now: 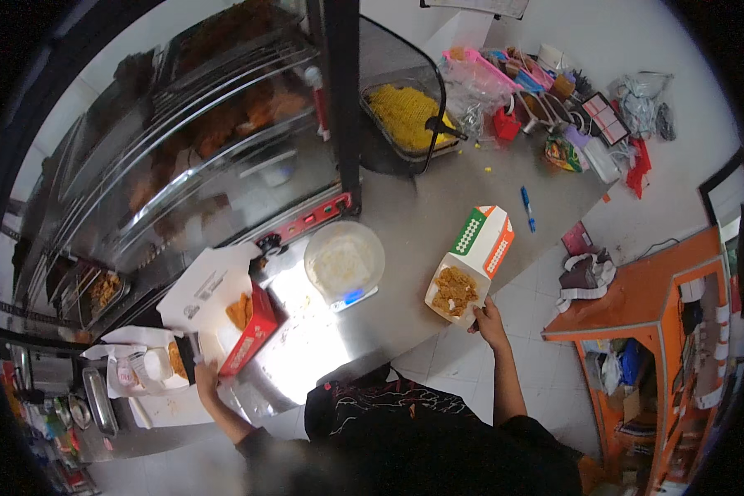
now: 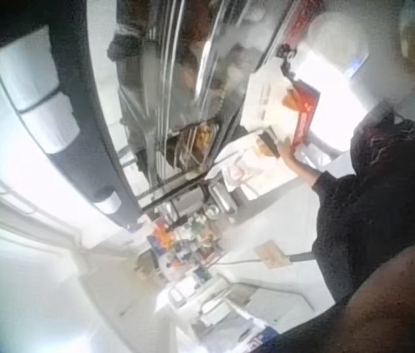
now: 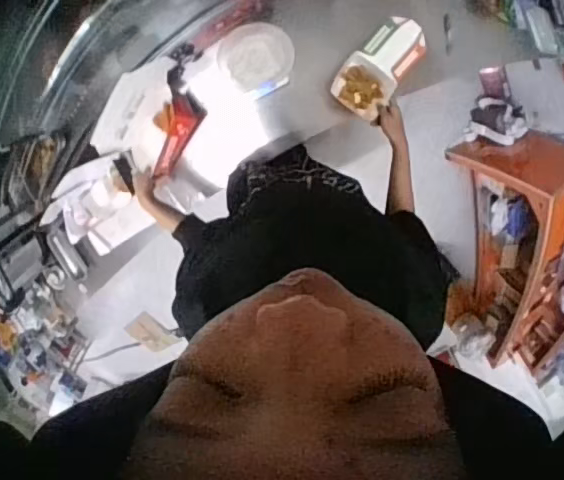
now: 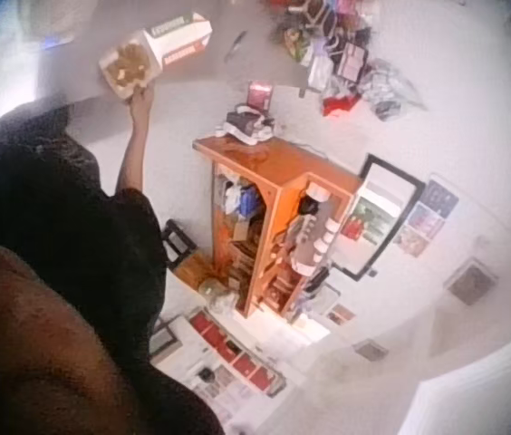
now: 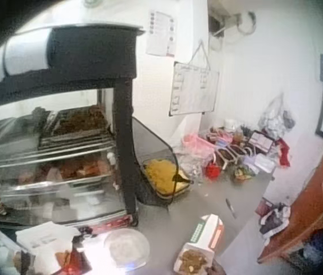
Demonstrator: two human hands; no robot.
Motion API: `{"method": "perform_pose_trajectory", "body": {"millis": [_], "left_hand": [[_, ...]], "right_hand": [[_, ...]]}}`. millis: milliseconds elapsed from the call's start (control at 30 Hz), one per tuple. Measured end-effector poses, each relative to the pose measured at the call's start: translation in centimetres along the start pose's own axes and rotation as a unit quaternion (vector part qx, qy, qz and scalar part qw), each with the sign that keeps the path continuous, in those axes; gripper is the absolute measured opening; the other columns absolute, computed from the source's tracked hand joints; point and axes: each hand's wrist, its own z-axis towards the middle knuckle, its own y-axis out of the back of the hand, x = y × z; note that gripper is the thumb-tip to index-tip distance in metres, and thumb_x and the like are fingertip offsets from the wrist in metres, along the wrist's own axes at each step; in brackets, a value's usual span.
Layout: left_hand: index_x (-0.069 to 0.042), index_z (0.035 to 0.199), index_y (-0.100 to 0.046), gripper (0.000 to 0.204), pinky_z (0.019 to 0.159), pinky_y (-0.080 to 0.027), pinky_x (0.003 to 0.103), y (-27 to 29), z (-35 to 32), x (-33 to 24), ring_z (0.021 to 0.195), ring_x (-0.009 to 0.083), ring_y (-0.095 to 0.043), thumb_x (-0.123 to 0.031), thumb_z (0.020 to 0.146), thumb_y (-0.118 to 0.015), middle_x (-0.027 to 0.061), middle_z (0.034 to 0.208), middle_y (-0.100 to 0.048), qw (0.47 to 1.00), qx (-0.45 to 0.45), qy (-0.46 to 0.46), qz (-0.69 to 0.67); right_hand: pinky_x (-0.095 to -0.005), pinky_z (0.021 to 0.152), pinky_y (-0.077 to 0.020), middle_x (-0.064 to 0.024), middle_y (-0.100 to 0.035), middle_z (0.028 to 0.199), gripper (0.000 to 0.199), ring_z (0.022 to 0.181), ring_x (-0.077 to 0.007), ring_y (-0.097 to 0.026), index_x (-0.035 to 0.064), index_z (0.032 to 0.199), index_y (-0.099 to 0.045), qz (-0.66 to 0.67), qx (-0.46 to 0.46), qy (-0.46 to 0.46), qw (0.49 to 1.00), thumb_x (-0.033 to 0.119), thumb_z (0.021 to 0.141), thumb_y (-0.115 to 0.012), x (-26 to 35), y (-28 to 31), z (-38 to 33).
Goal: The person assembles a takeout order by placing fried chicken, rice, and a side into a branded box. They then add a receipt and close the box.
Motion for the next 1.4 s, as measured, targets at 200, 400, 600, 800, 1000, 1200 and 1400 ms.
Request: {"method": "perform_pose_trajectory", "body": {"millis": [200,400,600,800,1000,1200,1400], "left_hand": [[-0.001,0.071,-0.054,0.026,0.034,-0.026,0.027,-2.2,-8.4,-5.9,0.039,0.0109,-0.04,-0.026,0.073,-0.059,0.0009,0.055,-0.049,0.975,0.022,0.017,-0.219],[0.001,0.096,-0.054,0.026,0.048,-0.046,0.024,-7.3,-12.6,-8.8,0.06,0.0113,-0.057,-0.02,0.081,-0.054,0.0056,0.075,-0.06,0.938,-0.013,-0.008,-0.347],[0.001,0.086,-0.058,0.025,0.043,-0.044,0.025,-10.4,-20.0,-22.8,0.051,0.012,-0.055,-0.022,0.083,-0.052,0.0059,0.065,-0.059,0.97,-0.07,-0.03,-0.229],[-0.007,0.089,-0.062,0.026,0.07,-0.044,0.043,-22.9,-21.3,-35.1,0.076,0.0358,-0.056,-0.027,0.078,-0.051,0.0198,0.081,-0.058,0.994,0.038,-0.087,-0.045],[0.0,0.078,-0.058,0.042,0.065,-0.046,0.046,-32.5,-19.0,-39.5,0.071,0.0383,-0.058,-0.036,0.084,-0.04,0.0225,0.076,-0.058,0.991,0.05,-0.12,0.027],[-0.005,0.102,-0.056,0.044,0.072,-0.045,0.041,-24.1,-20.6,-40.4,0.08,0.0343,-0.058,-0.042,0.085,-0.038,0.0206,0.088,-0.059,0.981,0.104,-0.161,-0.039],[-0.009,0.105,-0.056,0.035,0.073,-0.044,0.04,-18.5,-21.8,-32.8,0.082,0.0347,-0.057,-0.034,0.084,-0.043,0.0188,0.09,-0.059,0.968,-0.066,-0.157,-0.186]], "right_hand": [[-0.0258,0.041,-0.049,-0.0122,-0.055,0.086,0.037,0.055,-0.0161,-0.056,0.0059,0.121,-0.032,-0.046,-0.011,0.015,0.999,0.012,0.086,-0.041,-0.1,5.3,9.2],[-0.0259,0.046,-0.0504,-0.009,-0.054,0.093,0.034,0.07,-0.0152,-0.057,0.0103,0.121,-0.034,-0.017,0.016,0.025,0.999,0.012,0.087,-0.039,1.6,9.8,18.3],[-0.0265,0.047,-0.0506,-0.0117,-0.054,0.096,0.036,0.072,-0.0177,-0.057,0.0096,0.122,-0.033,-0.042,0.043,0.074,0.995,0.011,0.087,-0.039,1.3,14.7,27.7],[-0.0314,0.061,-0.0456,-0.0173,-0.051,0.106,0.042,0.081,-0.0243,-0.055,0.0031,0.123,-0.033,-0.151,-0.005,0.139,0.979,0.018,0.085,-0.045,-0.3,20.6,34.9],[-0.0355,0.081,-0.041,-0.0169,-0.049,0.11,0.041,0.095,-0.0271,-0.051,0.0015,0.121,-0.038,-0.427,-0.232,0.191,0.853,0.023,0.086,-0.045,7.7,21.0,30.6],[-0.0266,0.078,-0.0407,-0.0094,-0.053,0.099,0.03,0.088,-0.0135,-0.051,0.0012,0.113,-0.049,-0.065,0.065,0.451,0.888,0.004,0.082,-0.048,24.3,3.7,19.4],[-0.0343,0.077,-0.0421,-0.0194,-0.05,0.101,0.048,0.091,-0.0287,-0.053,-0.002,0.121,-0.038,-0.1,0.185,0.622,0.754,-0.001,0.076,-0.053,32.9,-15.0,12.9]]}}
